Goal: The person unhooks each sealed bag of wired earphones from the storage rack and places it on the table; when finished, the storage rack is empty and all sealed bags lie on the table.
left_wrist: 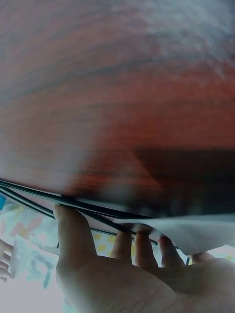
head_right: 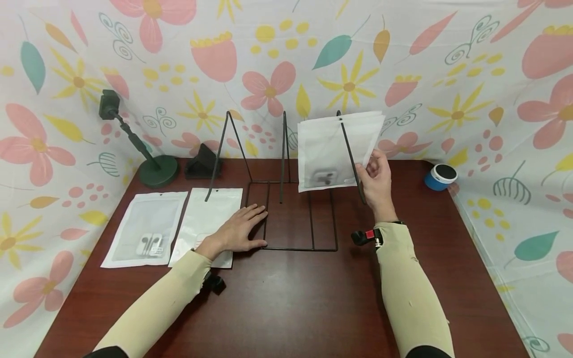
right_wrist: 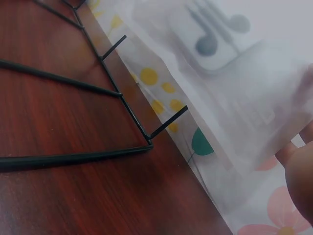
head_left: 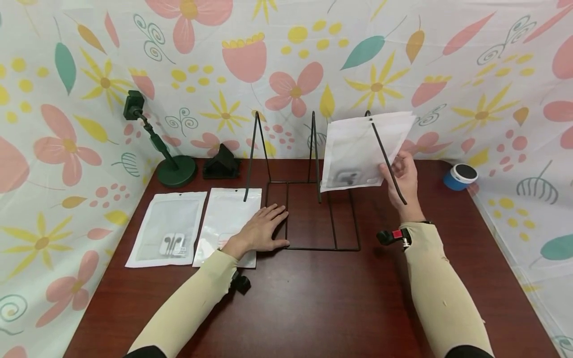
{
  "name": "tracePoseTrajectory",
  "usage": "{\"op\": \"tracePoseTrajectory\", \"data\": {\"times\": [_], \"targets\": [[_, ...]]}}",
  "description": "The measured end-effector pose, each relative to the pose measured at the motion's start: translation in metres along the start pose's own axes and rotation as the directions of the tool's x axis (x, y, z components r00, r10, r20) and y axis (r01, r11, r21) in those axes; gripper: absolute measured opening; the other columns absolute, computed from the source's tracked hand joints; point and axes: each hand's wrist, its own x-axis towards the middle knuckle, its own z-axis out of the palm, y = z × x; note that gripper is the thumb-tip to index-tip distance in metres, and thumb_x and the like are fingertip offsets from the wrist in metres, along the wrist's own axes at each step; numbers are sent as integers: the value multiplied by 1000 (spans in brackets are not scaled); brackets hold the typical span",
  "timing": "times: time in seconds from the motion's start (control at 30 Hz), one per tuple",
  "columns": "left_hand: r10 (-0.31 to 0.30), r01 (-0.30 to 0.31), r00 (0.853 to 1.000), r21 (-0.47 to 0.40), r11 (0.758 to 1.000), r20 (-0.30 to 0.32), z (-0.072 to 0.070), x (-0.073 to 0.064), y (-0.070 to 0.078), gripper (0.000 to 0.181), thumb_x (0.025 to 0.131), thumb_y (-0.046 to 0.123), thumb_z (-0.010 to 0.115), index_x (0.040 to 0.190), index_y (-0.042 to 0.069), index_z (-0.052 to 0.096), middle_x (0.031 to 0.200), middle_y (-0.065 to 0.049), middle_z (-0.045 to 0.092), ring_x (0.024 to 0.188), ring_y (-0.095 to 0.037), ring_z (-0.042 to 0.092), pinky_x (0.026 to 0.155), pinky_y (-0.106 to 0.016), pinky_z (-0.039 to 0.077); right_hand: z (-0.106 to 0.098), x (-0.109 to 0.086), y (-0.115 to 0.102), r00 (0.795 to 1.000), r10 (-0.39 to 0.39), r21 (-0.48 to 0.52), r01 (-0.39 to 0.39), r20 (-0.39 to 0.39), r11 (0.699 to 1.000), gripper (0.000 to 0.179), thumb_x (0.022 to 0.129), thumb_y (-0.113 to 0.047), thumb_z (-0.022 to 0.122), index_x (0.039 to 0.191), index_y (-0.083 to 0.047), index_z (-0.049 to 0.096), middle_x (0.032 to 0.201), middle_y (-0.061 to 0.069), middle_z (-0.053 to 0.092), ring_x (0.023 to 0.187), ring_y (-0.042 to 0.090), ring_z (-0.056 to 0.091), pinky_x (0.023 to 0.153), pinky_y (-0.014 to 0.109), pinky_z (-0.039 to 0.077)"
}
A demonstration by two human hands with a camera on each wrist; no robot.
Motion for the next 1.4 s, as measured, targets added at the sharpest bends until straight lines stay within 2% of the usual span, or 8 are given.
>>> {"op": "tracePoseTrajectory", "data": {"times": [0.13, 0.3, 0.43, 0.63, 0.97, 1.2, 1.4], "targets": [[5, -5, 1000, -11, 1000, -1, 1, -1, 0, 86, 89, 62, 56, 154, 12, 31, 161, -8, 26, 150, -31, 18, 120, -50, 19, -1, -1, 3, 1000, -2, 84, 3, -7, 996, 34, 88, 17, 56, 118, 0, 54, 112, 9, 67, 102, 18, 62, 81, 25, 51], [-1, 1, 1000, 10, 1000, -1, 1, -1, 0, 86, 89, 64, 55, 154, 13, 30, 161, -7, 25, 150, -30, 18, 120, -48, 18, 0, -2, 7, 1000, -15, 110, 15, -4, 994, 33, 89, 18, 54, 115, -3, 55, 111, 9, 67, 102, 18, 63, 81, 27, 51], [3, -3, 1000, 5, 1000, 4, 1, -1, -1, 86, 89, 64, 55, 154, 13, 30, 161, -7, 24, 150, -30, 17, 120, -48, 18, 2, -2, 7, 1000, -18, 183, 20, -9, 983, 35, 89, 21, 50, 116, -1, 54, 112, 11, 67, 105, 20, 62, 81, 28, 51], [3, -3, 1000, 13, 1000, 8, -2, 1, 0, 86, 90, 64, 54, 154, 13, 30, 161, -7, 24, 150, -29, 16, 121, -48, 17, 4, -4, 3, 999, -31, 228, 35, -22, 973, 37, 88, 24, 48, 117, 2, 55, 111, 13, 67, 102, 21, 63, 80, 28, 50], [4, -4, 1000, -6, 1000, -2, -4, 0, 0, 86, 89, 62, 57, 154, 12, 31, 161, -8, 26, 149, -31, 18, 120, -49, 18, 2, -10, 0, 999, -43, 203, 41, 4, 978, 38, 88, 26, 45, 118, 5, 52, 106, 13, 67, 100, 22, 63, 81, 28, 51], [-5, 5, 1000, -17, 1000, 3, -2, -1, 0, 86, 89, 62, 57, 154, 12, 31, 161, -7, 25, 150, -30, 17, 120, -49, 17, 2, -16, -3, 1000, -20, 130, 20, 2, 991, 39, 89, 23, 47, 120, 0, 54, 109, 11, 66, 103, 20, 63, 80, 27, 52], [0, 0, 1000, -18, 1000, 1, -2, -1, 0, 86, 89, 61, 57, 154, 12, 31, 161, -7, 25, 150, -31, 17, 121, -48, 17, 2, -19, -4, 1000, -8, 191, 7, 2, 982, 39, 89, 24, 44, 119, 2, 52, 110, 13, 64, 102, 21, 62, 79, 27, 52]]}}
